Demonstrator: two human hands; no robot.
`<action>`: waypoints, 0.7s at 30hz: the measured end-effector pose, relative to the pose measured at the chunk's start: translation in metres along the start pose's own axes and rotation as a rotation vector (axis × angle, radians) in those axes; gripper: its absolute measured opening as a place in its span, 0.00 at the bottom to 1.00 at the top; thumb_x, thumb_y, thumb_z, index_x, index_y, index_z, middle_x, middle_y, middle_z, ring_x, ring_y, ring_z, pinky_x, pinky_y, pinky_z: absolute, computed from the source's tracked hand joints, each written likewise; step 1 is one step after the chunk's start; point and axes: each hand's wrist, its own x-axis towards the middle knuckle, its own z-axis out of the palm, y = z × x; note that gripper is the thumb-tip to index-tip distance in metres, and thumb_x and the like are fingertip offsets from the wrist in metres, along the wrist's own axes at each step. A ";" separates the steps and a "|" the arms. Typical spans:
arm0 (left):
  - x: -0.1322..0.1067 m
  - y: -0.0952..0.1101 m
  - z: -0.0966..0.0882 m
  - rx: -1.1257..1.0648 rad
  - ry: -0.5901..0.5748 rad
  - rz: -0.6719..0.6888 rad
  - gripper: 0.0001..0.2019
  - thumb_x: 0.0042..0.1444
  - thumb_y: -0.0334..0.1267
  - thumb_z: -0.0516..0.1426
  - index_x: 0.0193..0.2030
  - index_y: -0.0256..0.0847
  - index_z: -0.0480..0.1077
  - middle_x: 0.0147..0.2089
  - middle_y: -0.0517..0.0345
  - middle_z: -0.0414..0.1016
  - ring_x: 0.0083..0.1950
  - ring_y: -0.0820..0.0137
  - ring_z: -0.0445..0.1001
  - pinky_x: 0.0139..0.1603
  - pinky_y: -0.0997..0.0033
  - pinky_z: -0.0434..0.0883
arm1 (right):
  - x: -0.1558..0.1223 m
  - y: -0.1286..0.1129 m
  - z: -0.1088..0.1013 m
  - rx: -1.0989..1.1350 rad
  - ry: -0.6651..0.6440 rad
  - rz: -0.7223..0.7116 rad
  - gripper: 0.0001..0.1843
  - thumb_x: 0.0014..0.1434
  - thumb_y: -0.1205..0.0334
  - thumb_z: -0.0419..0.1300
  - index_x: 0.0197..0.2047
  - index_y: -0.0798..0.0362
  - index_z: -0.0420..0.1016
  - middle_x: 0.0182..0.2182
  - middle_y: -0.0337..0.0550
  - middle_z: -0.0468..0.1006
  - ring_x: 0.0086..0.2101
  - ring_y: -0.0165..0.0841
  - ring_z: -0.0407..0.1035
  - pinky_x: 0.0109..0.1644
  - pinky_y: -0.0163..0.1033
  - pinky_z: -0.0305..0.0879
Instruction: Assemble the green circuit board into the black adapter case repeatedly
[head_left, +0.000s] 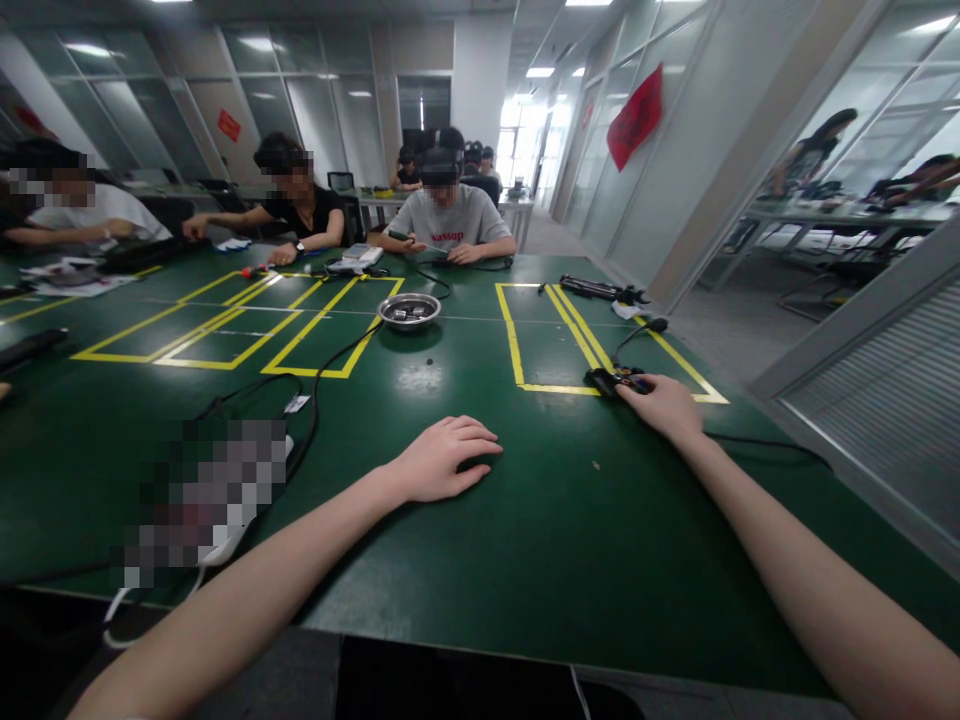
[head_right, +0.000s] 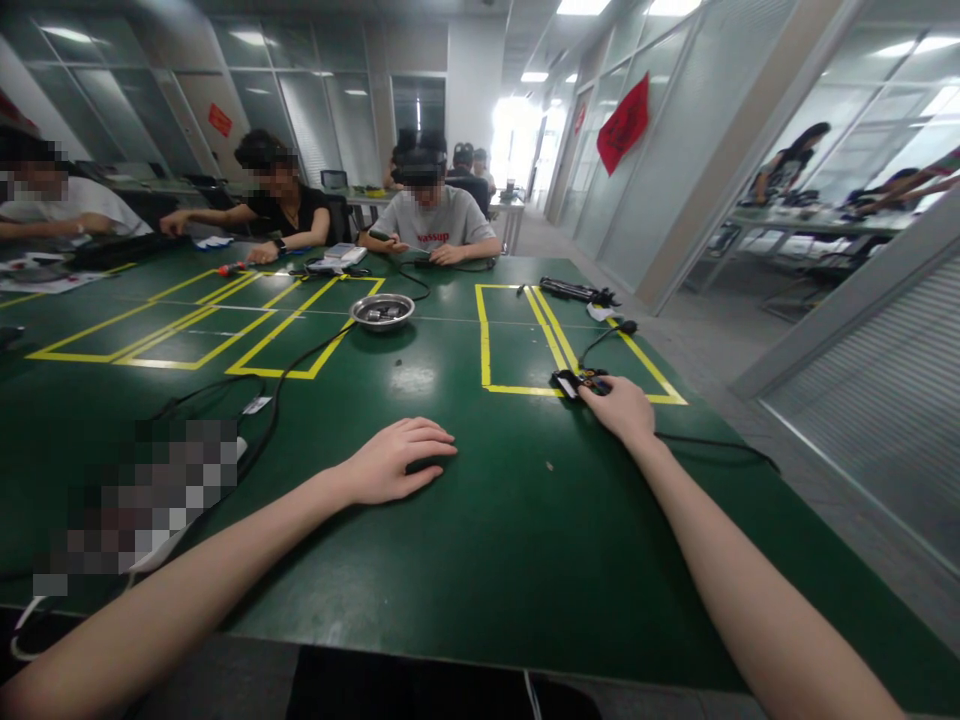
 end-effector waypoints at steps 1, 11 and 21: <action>0.000 0.000 0.000 0.002 0.003 0.000 0.14 0.67 0.38 0.57 0.57 0.43 0.75 0.59 0.50 0.79 0.61 0.59 0.74 0.62 0.55 0.71 | -0.005 -0.012 0.000 0.008 -0.034 0.007 0.23 0.56 0.45 0.62 0.46 0.52 0.85 0.42 0.53 0.84 0.43 0.51 0.78 0.42 0.47 0.72; 0.000 0.003 -0.005 0.000 0.129 -0.017 0.20 0.61 0.48 0.63 0.57 0.40 0.73 0.55 0.47 0.78 0.56 0.58 0.75 0.58 0.57 0.72 | -0.092 -0.129 -0.011 0.597 -0.586 -0.923 0.18 0.55 0.63 0.66 0.50 0.52 0.83 0.41 0.45 0.82 0.39 0.37 0.77 0.46 0.39 0.72; 0.002 0.011 -0.005 0.066 0.014 -0.051 0.15 0.53 0.44 0.67 0.44 0.40 0.74 0.45 0.53 0.80 0.49 0.60 0.73 0.49 0.62 0.69 | -0.104 -0.137 -0.021 0.589 -0.453 -0.990 0.15 0.61 0.59 0.66 0.51 0.51 0.80 0.43 0.47 0.80 0.41 0.36 0.77 0.44 0.39 0.73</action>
